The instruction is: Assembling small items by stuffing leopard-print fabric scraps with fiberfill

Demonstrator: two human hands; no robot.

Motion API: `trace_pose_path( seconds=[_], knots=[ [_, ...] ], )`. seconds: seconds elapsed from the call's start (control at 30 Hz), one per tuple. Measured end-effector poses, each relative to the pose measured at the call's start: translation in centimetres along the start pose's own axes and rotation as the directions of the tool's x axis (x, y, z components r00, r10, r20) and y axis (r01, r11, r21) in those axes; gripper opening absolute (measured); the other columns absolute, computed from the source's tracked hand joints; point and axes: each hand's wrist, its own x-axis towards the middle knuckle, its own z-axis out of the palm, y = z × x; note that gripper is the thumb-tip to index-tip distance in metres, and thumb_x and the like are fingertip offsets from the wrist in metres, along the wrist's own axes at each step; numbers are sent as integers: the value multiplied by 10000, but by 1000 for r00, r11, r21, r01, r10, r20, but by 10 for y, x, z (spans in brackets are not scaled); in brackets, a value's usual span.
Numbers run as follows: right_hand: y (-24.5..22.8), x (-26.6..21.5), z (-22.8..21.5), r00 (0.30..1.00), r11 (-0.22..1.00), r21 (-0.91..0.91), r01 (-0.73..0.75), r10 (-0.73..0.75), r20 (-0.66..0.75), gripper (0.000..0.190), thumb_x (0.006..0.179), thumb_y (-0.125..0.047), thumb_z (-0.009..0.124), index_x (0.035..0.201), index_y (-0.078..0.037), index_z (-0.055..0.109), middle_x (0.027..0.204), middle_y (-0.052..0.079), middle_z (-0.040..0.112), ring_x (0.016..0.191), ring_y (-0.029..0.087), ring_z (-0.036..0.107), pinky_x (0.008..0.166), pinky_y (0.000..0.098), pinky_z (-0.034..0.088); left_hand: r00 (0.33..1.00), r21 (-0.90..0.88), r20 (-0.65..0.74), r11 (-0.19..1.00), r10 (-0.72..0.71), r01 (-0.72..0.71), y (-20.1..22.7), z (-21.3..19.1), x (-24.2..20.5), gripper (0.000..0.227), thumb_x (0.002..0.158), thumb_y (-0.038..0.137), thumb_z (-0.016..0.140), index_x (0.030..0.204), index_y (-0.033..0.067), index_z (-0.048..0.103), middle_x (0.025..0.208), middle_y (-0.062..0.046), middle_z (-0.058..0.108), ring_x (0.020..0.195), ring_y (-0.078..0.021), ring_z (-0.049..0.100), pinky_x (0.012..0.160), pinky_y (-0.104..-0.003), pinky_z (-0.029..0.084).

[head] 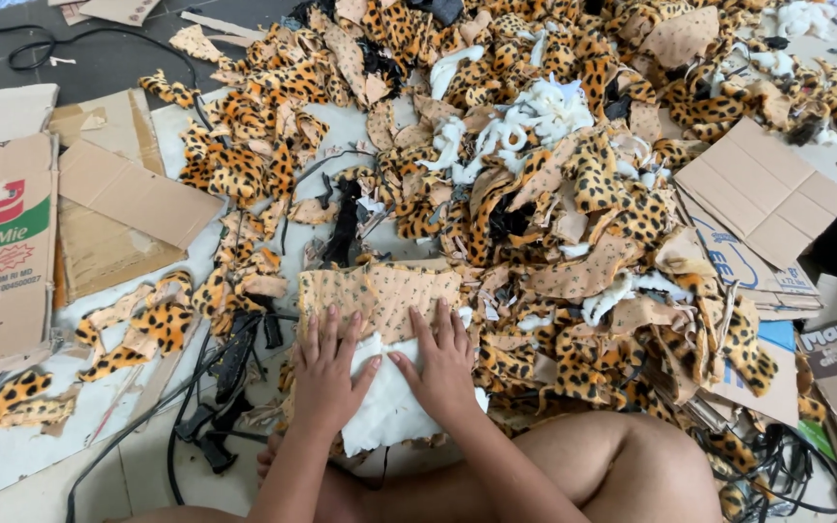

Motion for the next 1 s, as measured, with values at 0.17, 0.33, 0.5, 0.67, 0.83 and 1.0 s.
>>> trace_pose_path(
  seconds=[0.17, 0.33, 0.5, 0.67, 0.83, 1.0],
  knots=[
    [-20, -7, -14, 990, 983, -147, 108, -93, 106, 732, 1005, -645, 196, 1604, -302, -46, 1628, 102, -275, 1479, 299, -260, 1193, 601, -136, 1000, 87, -27, 996, 9, -6, -2, 16, -2, 830, 946, 731, 287, 1635, 322, 72, 1708, -77, 11, 1547, -376, -4, 1179, -590, 106],
    [3, -3, 27, 943, 942, -74, 328, -330, -29, 697, 1021, -609, 272, 1626, -276, 177, 1709, 42, 31, 1560, 325, -24, 1195, 605, 44, 996, 103, -89, 995, 12, -3, -5, 26, -3, 783, 972, 689, 259, 1635, 321, 63, 1708, -71, -20, 1551, -336, -69, 1194, -567, 0],
    [6, 1, 43, 935, 935, -136, 327, -341, -95, 673, 1037, -598, 252, 1623, -270, 208, 1705, 55, 87, 1559, 323, 24, 1194, 594, 58, 996, 30, -84, 999, 12, -10, -5, 26, -2, 722, 1005, 584, 285, 1636, 280, 106, 1708, -84, 29, 1558, -335, -14, 1223, -488, 35],
    [4, 0, 38, 937, 940, -110, 321, -333, -109, 680, 1033, -603, 235, 1622, -264, 215, 1704, 63, 80, 1558, 327, 18, 1194, 593, 57, 994, 67, -93, 997, 54, -48, -10, 26, 3, 720, 1008, 602, 264, 1637, 284, 115, 1703, -85, 69, 1555, -349, 25, 1220, -487, 77],
    [4, -6, 28, 935, 941, -20, 338, -338, -103, 657, 1047, -562, 278, 1623, -251, 223, 1707, 67, 93, 1565, 357, 30, 1189, 615, 64, 998, 101, -35, 993, -52, 56, 21, -15, -7, 741, 968, 612, 353, 1624, 324, 160, 1703, -76, 63, 1549, -371, 9, 1163, -637, 55],
    [7, -1, 15, 915, 922, 92, 376, -353, -195, 548, 1094, -358, 299, 1609, -172, 269, 1700, 71, 159, 1578, 295, 57, 1221, 575, 4, 974, 149, -175, 982, 145, -119, 45, -7, 2, 663, 993, 322, 390, 1624, 182, 240, 1711, -74, 144, 1570, -285, 124, 1231, -507, 131]
  ],
)
